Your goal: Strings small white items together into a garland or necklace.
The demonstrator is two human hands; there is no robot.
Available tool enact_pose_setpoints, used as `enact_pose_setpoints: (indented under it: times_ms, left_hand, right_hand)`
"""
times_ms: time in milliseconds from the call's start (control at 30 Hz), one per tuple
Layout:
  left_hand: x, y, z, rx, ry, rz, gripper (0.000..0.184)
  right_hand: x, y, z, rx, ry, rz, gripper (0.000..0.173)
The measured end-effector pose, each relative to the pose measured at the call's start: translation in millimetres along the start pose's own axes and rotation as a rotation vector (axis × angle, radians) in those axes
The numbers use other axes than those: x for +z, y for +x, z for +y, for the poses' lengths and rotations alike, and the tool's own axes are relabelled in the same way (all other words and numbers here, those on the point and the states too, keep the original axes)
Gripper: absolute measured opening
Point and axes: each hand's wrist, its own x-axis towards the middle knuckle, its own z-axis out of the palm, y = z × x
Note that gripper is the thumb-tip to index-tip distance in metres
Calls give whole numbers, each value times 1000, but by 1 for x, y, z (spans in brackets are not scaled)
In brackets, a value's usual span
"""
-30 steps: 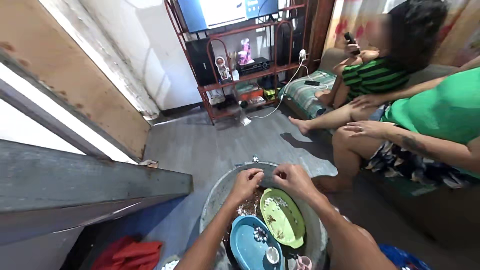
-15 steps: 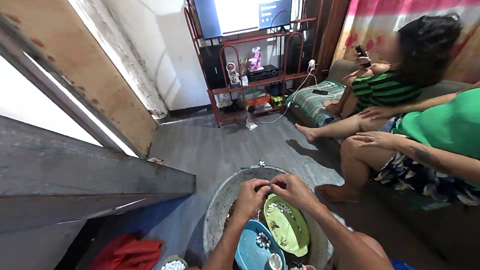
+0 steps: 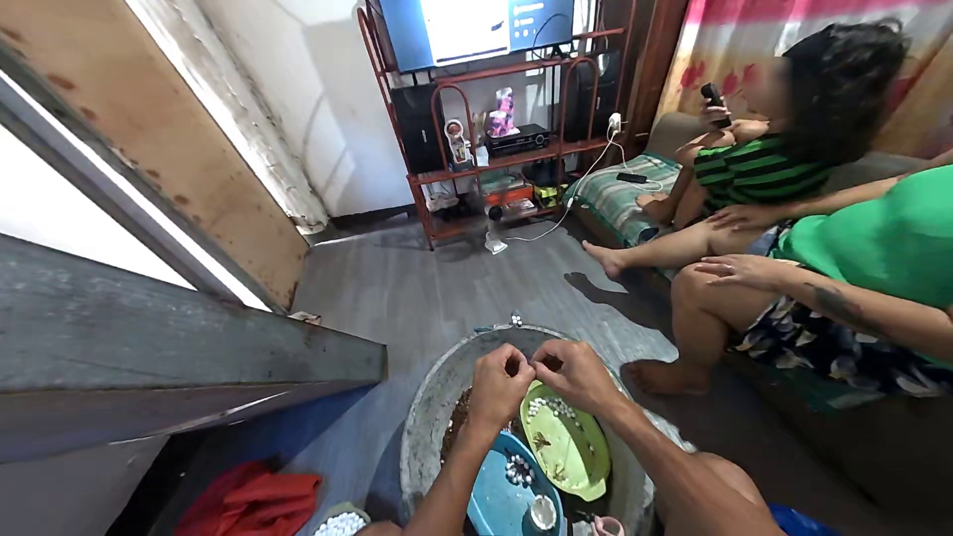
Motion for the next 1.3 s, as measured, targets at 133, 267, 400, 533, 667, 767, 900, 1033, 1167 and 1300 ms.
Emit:
enact_pose_setpoints:
  times_ms: [133,267,400,533,667,767,900,1033,1167,1300]
  left_hand:
    - [0,0,0,-6,53,12,12]
    - [-4,-2,-3,-45,163,69,14]
    - [-16,1,-11,-93,105,54,21]
    - [-20,5,-19,-79,-27,-46,43]
    - [-16,2,-16,-9,-314,-198,33]
    - [-10,-1,-14,1,-359,-181,18]
    - [-13,-1,-12,-56,-314,-147,14]
    - [-14,-1,-12,-9,-261,-132,16]
    - [-12,-1,-14,16,-198,-115,15]
    - [-11,-1,-12,19,-172,-123,18]
  right_hand:
    - [2,0,-3,9,-33,20,20]
    - [-2,2,-4,50,-104,121,20]
    - [-16,5,2,80,45,103,21]
    - [-14,5,5,65,113,39,22]
    - [-9,4,2,48,181,-61,23]
    - [-7,3,1,31,199,-91,23]
    - [-5,3,-2,14,205,-87,24]
    - [-3,3,-4,26,175,-76,24]
    - [-3,3,-6,47,142,-75,22]
    - [-1,2,-6,12,161,-8,20]
